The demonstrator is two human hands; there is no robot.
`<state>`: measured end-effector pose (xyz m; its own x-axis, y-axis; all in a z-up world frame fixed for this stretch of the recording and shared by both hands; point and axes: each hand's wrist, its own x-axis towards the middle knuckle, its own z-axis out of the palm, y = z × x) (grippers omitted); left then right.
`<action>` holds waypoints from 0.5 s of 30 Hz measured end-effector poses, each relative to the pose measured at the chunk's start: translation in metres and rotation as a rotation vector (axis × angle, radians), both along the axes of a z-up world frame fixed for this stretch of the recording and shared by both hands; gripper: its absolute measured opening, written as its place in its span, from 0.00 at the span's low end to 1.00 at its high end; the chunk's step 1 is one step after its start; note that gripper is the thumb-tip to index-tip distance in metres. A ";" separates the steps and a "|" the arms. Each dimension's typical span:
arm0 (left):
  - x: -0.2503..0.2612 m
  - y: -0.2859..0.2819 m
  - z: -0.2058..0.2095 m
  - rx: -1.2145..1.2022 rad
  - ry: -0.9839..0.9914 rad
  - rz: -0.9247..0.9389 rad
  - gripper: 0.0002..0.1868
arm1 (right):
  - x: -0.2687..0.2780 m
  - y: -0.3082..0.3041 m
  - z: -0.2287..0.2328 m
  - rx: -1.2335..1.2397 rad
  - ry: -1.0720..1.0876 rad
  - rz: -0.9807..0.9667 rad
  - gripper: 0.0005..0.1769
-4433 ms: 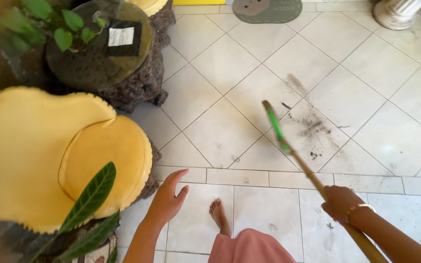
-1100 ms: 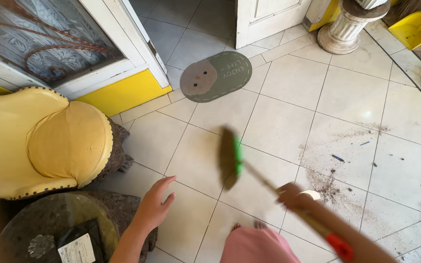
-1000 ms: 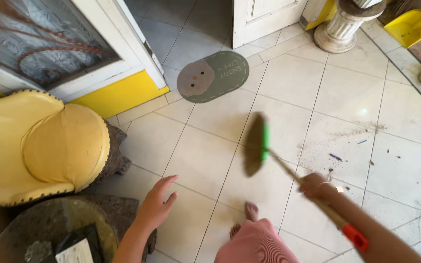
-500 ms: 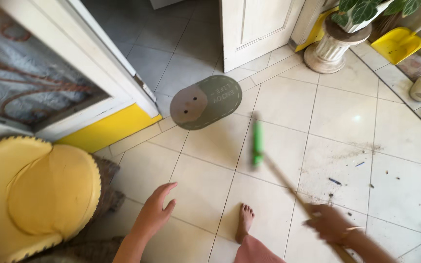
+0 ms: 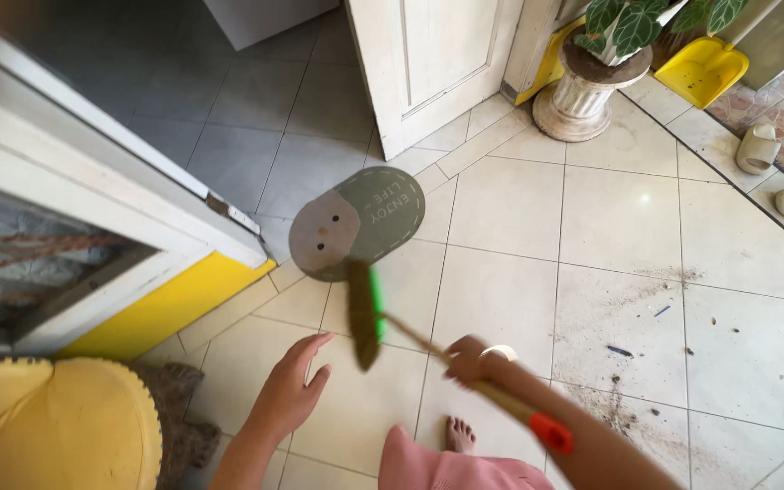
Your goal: The person sweeps debris across a tiled floor using a long-handled broom, moving through various areas of a room containing chairs and plants. They periodically use their hands to move footwear aside to clear the floor surface.
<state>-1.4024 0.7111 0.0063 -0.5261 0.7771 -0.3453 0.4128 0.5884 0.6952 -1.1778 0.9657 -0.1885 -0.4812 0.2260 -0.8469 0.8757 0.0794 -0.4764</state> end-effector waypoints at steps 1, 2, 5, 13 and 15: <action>-0.005 0.003 -0.003 -0.004 0.001 -0.006 0.26 | 0.010 0.026 -0.010 0.029 -0.017 -0.037 0.26; -0.011 0.006 -0.007 0.009 0.024 -0.029 0.25 | 0.026 0.052 -0.018 0.060 -0.052 -0.069 0.25; -0.022 0.019 -0.018 0.006 0.019 -0.079 0.25 | 0.079 0.118 -0.029 0.210 -0.255 0.051 0.17; -0.040 0.138 -0.014 -0.018 -0.015 -0.391 0.26 | 0.219 0.091 0.081 0.294 -0.268 -0.645 0.35; -0.035 0.179 -0.004 0.015 -0.067 -0.473 0.25 | 0.245 0.047 0.116 0.327 -0.174 -0.732 0.40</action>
<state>-1.4373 0.8901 0.0024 -0.0908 0.9312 -0.3531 0.5867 0.3365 0.7366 -0.9332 1.0122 -0.0729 0.0159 0.6802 -0.7328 0.8185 -0.4298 -0.3812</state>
